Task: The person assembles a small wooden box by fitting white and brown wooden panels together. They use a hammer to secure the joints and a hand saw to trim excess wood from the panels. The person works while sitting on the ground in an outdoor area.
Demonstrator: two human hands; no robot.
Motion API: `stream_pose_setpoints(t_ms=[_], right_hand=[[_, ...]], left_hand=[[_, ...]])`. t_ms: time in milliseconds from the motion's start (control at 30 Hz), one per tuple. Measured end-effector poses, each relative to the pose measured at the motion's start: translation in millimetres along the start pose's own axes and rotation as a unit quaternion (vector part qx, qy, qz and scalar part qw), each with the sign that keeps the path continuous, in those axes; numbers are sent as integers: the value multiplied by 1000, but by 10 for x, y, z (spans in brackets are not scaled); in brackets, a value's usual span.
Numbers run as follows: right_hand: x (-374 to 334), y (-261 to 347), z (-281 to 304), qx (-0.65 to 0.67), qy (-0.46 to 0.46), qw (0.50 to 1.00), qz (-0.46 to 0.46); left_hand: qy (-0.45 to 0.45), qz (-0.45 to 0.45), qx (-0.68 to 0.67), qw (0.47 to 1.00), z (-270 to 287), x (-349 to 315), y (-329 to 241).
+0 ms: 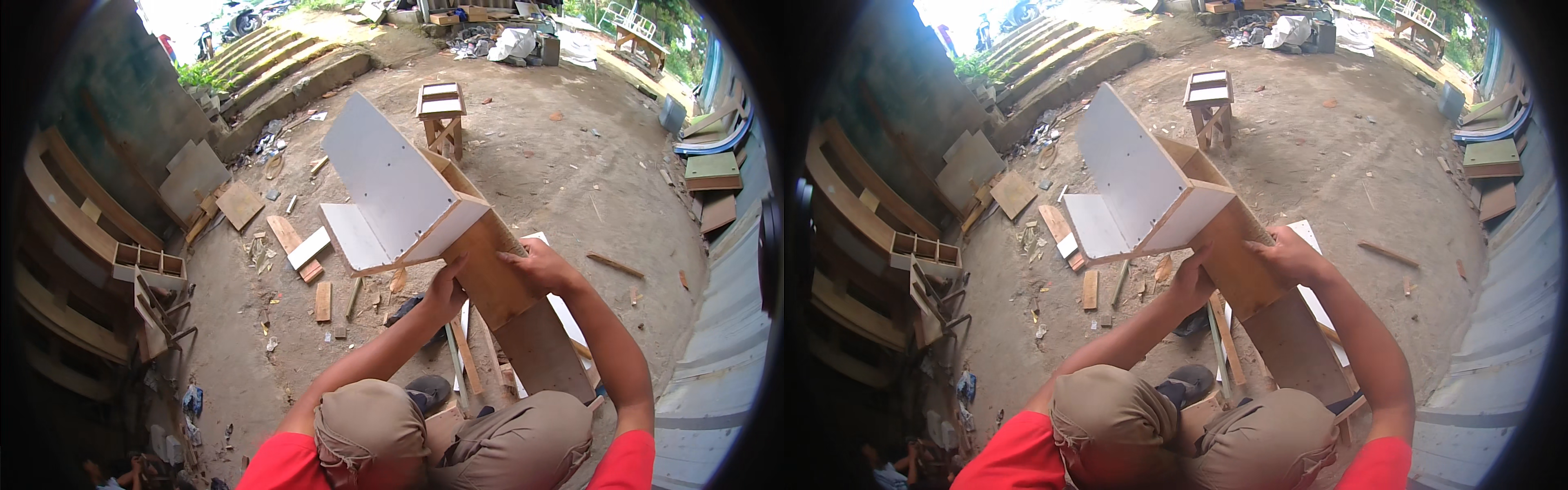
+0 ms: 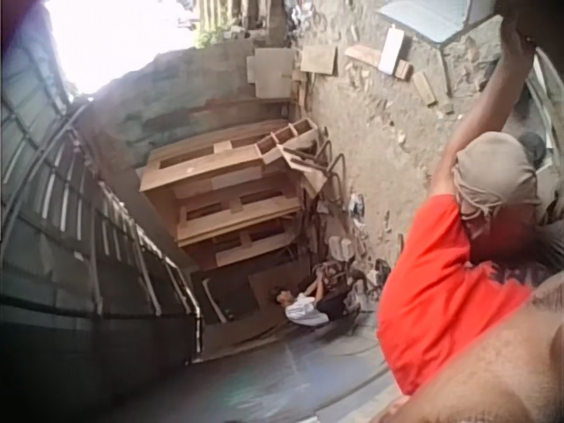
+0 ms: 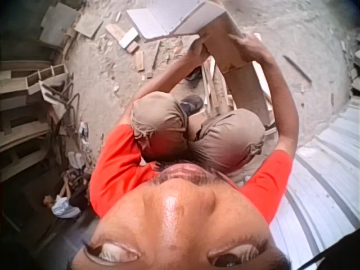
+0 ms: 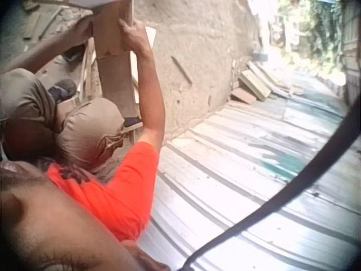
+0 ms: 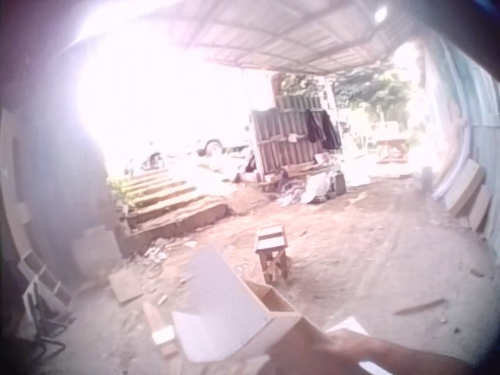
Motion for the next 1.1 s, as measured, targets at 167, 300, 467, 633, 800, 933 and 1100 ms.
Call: stream_pose_setpoints(t_ms=[167, 300, 467, 633, 800, 933, 1100], right_hand=[[-106, -196, 32, -37, 53, 996, 57], [8, -457, 253, -83, 85, 993, 5], [-298, 65, 852, -308, -281, 890, 186], [-1684, 194, 612, -173, -401, 848, 302], [-2049, -1199, 101, -276, -469, 828, 133], [-1750, -1951, -31, -426, -463, 777, 2], [-1119, -2462, -8, -501, -384, 776, -1]], left_hand=[[16, -45, -18, 999, -74, -21, 44], [-44, -57, -26, 997, -111, -10, 208], [-165, -136, 8, 977, -114, 159, -102], [-213, -189, -2, 959, 198, 269, -492], [-228, -203, -20, 952, 784, 273, -801], [-284, -209, -52, 934, 1225, 169, -663], [-369, -141, -94, 914, 1420, 111, -204]])
Point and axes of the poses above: each hand's wrist, its own x-axis towards the middle knuckle, its own z-axis out of the back of the hand, y = z × x, the point moved 9 cm from there along x, towards the middle knuckle, and after that the axes turned 6 degrees about -x, right-handed, at the moved point
